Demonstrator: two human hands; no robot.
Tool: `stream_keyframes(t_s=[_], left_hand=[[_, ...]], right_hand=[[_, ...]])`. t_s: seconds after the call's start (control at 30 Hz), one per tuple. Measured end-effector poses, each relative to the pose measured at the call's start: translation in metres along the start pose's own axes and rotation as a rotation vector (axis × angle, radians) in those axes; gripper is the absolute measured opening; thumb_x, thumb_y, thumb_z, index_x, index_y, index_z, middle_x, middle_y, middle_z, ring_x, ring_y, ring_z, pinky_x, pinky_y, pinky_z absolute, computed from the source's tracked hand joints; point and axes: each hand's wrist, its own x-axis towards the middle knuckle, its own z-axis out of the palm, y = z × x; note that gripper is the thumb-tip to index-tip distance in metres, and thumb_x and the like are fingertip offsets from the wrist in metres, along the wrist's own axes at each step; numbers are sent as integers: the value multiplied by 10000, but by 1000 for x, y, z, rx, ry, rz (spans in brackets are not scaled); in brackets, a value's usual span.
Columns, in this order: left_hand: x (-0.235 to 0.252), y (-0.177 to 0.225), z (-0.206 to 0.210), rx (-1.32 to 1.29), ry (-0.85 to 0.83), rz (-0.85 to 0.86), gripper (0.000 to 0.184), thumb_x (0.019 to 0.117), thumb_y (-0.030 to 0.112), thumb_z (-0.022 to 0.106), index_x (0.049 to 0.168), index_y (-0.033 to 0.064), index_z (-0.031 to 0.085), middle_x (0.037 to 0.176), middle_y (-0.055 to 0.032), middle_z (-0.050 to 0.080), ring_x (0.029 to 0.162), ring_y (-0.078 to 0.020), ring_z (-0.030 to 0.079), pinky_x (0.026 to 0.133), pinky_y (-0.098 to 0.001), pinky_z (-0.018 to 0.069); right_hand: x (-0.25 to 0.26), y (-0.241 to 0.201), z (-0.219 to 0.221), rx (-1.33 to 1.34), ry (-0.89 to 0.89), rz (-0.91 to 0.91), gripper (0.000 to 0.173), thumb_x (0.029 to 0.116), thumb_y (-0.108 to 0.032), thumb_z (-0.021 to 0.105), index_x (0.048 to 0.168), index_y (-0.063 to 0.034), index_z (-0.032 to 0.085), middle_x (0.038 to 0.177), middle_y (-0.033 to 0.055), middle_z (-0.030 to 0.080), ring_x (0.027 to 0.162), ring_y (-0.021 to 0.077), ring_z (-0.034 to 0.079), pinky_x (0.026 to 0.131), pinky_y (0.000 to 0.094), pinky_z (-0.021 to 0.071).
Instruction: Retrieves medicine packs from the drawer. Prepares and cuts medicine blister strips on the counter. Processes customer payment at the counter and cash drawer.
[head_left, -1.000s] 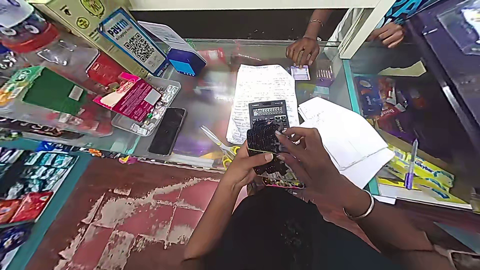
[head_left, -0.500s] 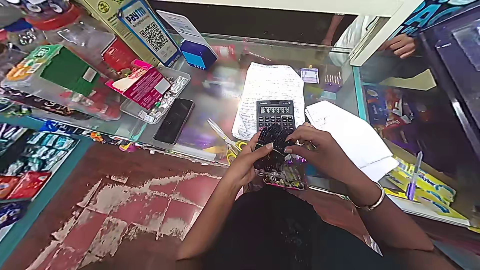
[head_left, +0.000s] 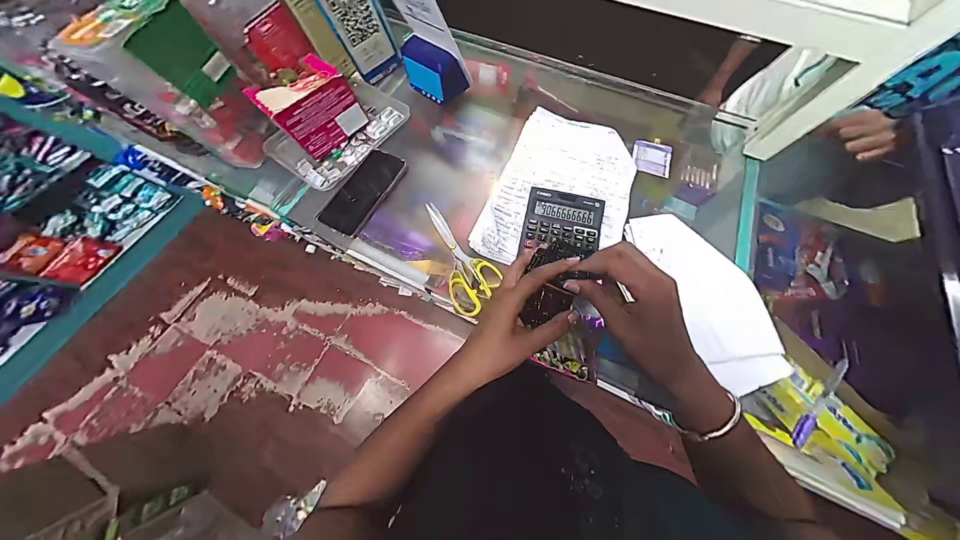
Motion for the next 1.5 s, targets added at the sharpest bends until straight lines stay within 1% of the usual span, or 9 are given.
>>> stream_keyframes(t_s=[0.37, 0.5, 0.6, 0.7, 0.8, 0.93, 1.07, 1.37, 1.5], left_hand=[[-45, -21, -66, -99, 147, -25, 293, 918, 174, 743, 1173, 40, 691, 1538, -122, 462, 1360, -193, 506, 1093, -357, 478], [-54, -40, -144, -289, 61, -175, 349, 937, 124, 690, 1258, 6, 622, 1478, -146, 516, 1262, -214, 600, 1005, -381, 560], [-53, -45, -201, -380, -7, -289, 369, 943, 109, 665, 1300, 41, 602, 1410, -93, 579, 1113, -161, 667, 927, -349, 587], [-44, -50, -243, -415, -62, -331, 372, 945, 112, 663, 1312, 80, 607, 1220, -71, 677, 989, -142, 694, 864, -337, 601], [-37, -59, -268, -456, -101, -358, 340, 948, 108, 645, 1287, 122, 620, 1078, -63, 711, 873, -127, 704, 764, -305, 612], [-24, -69, -285, -505, -136, -375, 266, 960, 108, 627, 1225, 115, 642, 1024, -75, 715, 839, -139, 704, 754, -306, 609], [-12, -71, -284, -477, -145, -374, 222, 977, 118, 622, 1192, 126, 672, 952, -56, 719, 752, -103, 685, 657, -254, 589], [9, -58, -269, -397, -137, -376, 241, 1019, 156, 593, 1241, 108, 674, 958, -72, 730, 699, -99, 692, 547, -229, 574], [17, -50, -253, -339, -166, -367, 231, 998, 162, 629, 1209, 96, 700, 1195, -75, 696, 796, -115, 704, 588, -256, 595]], right_hand=[[15, -24, 73, 178, 19, 5, 178, 958, -211, 708, 1008, -54, 776, 946, 28, 671, 866, 8, 628, 769, 141, 537], [38, -19, 99, 6, -216, 256, 294, 1034, -261, 573, 1186, -28, 669, 847, 43, 722, 734, 107, 707, 709, 300, 613], [43, -37, 141, -315, -473, 491, 473, 940, -210, 731, 1298, 58, 578, 1080, 271, 667, 1004, 434, 672, 887, 591, 541], [57, -49, 155, -401, -605, 663, 608, 869, -221, 804, 1350, 22, 521, 1063, 266, 660, 975, 452, 666, 859, 633, 531], [54, -43, 141, -204, -626, 749, 714, 841, -269, 803, 1438, -70, 467, 868, 138, 682, 741, 287, 666, 711, 527, 550], [20, -52, 132, 479, -331, 876, 696, 802, -182, 765, 1438, -147, 484, 907, -3, 747, 669, 81, 696, 596, 247, 598], [-13, -63, 146, 932, -303, 613, 722, 857, -642, 703, 1398, -184, 566, 924, -62, 641, 731, 27, 598, 628, 185, 514], [-6, -64, 147, 796, -443, 612, 655, 842, -665, 707, 1278, -188, 601, 814, -132, 604, 655, -33, 555, 565, 146, 476], [1, -56, 142, 694, -417, 598, 693, 846, -687, 682, 1263, -138, 606, 810, -133, 606, 635, -55, 540, 552, 131, 466]])
